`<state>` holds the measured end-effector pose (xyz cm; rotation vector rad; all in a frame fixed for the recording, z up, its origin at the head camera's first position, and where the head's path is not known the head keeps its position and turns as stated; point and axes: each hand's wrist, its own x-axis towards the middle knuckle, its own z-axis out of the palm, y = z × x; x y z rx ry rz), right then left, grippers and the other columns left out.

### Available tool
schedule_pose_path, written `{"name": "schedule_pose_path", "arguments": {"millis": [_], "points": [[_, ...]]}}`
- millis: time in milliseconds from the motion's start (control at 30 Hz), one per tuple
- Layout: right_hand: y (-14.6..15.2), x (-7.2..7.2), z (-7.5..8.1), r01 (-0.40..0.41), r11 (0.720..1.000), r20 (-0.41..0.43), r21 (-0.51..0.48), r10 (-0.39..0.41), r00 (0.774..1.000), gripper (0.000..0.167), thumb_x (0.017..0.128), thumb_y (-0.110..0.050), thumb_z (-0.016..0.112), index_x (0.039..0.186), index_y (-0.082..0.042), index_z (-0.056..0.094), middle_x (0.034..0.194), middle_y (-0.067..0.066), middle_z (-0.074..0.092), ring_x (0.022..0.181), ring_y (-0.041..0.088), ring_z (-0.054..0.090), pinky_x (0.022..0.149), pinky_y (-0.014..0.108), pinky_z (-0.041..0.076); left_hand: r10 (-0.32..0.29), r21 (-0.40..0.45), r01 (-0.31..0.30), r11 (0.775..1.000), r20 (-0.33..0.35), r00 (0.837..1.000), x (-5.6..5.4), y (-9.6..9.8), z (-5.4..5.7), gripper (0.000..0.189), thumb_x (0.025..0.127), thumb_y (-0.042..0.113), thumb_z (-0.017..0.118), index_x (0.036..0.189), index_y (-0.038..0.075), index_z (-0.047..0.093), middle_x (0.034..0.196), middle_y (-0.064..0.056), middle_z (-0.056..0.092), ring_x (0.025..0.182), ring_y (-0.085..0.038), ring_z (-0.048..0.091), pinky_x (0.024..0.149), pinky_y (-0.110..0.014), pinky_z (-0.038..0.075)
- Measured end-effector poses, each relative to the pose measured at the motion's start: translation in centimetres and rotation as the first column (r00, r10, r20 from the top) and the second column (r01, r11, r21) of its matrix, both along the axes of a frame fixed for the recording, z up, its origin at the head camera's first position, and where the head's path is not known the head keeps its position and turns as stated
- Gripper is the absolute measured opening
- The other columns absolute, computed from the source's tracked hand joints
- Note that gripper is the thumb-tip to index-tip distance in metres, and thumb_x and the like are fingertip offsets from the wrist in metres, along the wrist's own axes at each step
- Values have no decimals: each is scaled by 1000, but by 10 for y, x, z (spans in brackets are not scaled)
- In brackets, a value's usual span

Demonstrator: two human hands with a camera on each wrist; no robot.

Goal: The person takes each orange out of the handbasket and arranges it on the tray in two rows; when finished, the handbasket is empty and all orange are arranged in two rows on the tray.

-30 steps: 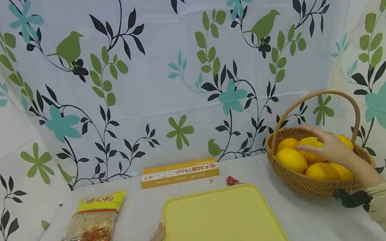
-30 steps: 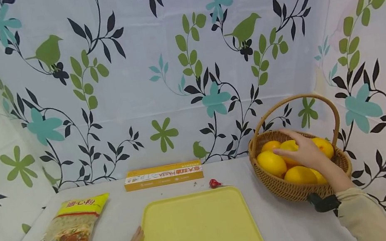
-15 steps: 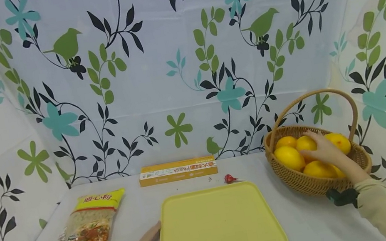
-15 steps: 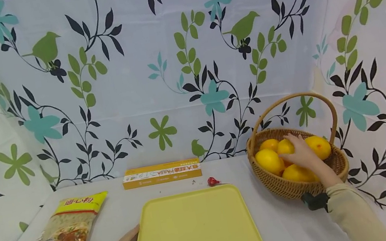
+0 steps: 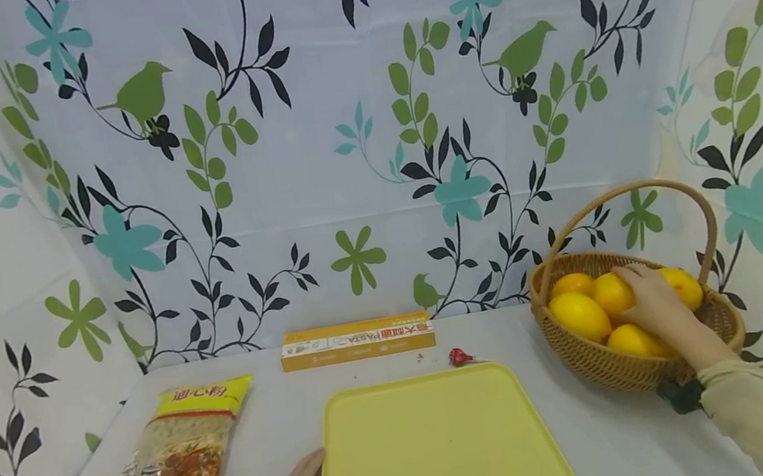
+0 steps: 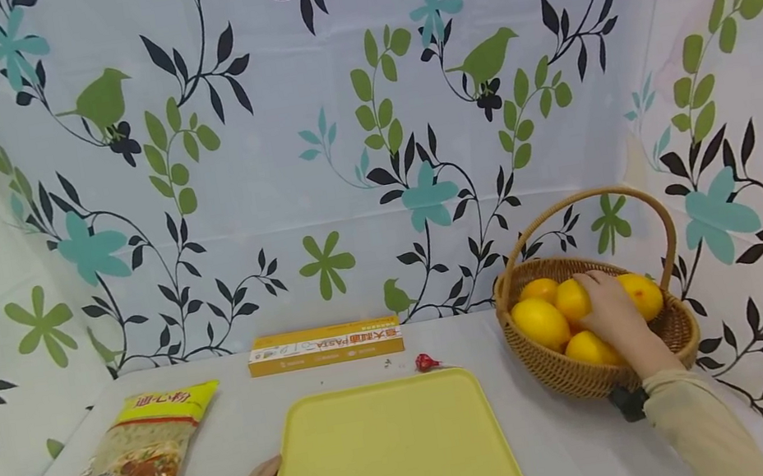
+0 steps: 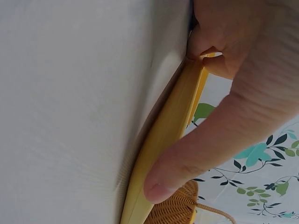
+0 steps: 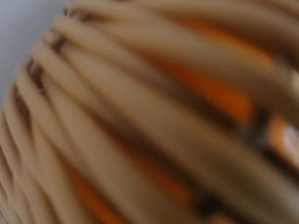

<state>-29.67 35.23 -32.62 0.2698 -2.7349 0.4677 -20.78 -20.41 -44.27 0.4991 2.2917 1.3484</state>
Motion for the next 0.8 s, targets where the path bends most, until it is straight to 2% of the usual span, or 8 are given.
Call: {"name": "schedule_pose_path", "arguments": {"millis": [200, 367, 500, 600, 800], "points": [[6, 0, -1, 29, 993, 55, -117, -23, 998, 66, 72, -5, 70, 125, 10, 34, 120, 35, 37, 105, 49, 37, 85, 63, 31, 7, -10, -6, 1000, 14, 1000, 1, 1, 1, 104, 68, 31, 78, 144, 9, 10, 145, -20, 10, 127, -45, 8, 95, -66, 9], [9, 0, -1, 25, 991, 2, -130, -25, 1000, 69, 70, -10, 72, 125, 10, 37, 119, 34, 40, 104, 48, 37, 86, 62, 30, 32, 11, -32, 999, 28, 999, 2, 2, 2, 104, 66, 29, 79, 144, 14, 12, 145, -19, 13, 127, -45, 11, 94, -67, 9], [9, 2, -2, 25, 989, -30, -143, -30, 999, 78, 69, -19, 75, 128, 12, 34, 119, 35, 38, 104, 48, 35, 86, 62, 30, 49, 82, -53, 995, 61, 997, 3, 0, 1, 102, 65, 23, 80, 144, 22, 15, 145, -14, 17, 127, -43, 13, 93, -68, 10], [10, 5, -2, 31, 991, -22, -134, -35, 999, 84, 69, -29, 76, 129, 13, 34, 120, 36, 36, 104, 49, 34, 84, 62, 30, 44, 132, -58, 990, 109, 993, 4, -1, 0, 99, 67, 19, 79, 144, 22, 16, 145, -14, 16, 127, -43, 11, 93, -69, 10], [9, 15, 10, 24, 992, -43, -122, -29, 999, 83, 69, -35, 75, 129, 8, 38, 120, 35, 37, 103, 49, 36, 82, 63, 32, 69, 105, -77, 991, 81, 994, 2, 3, 0, 102, 64, 21, 80, 144, 20, 16, 145, -14, 18, 127, -43, 12, 94, -67, 9]]}}
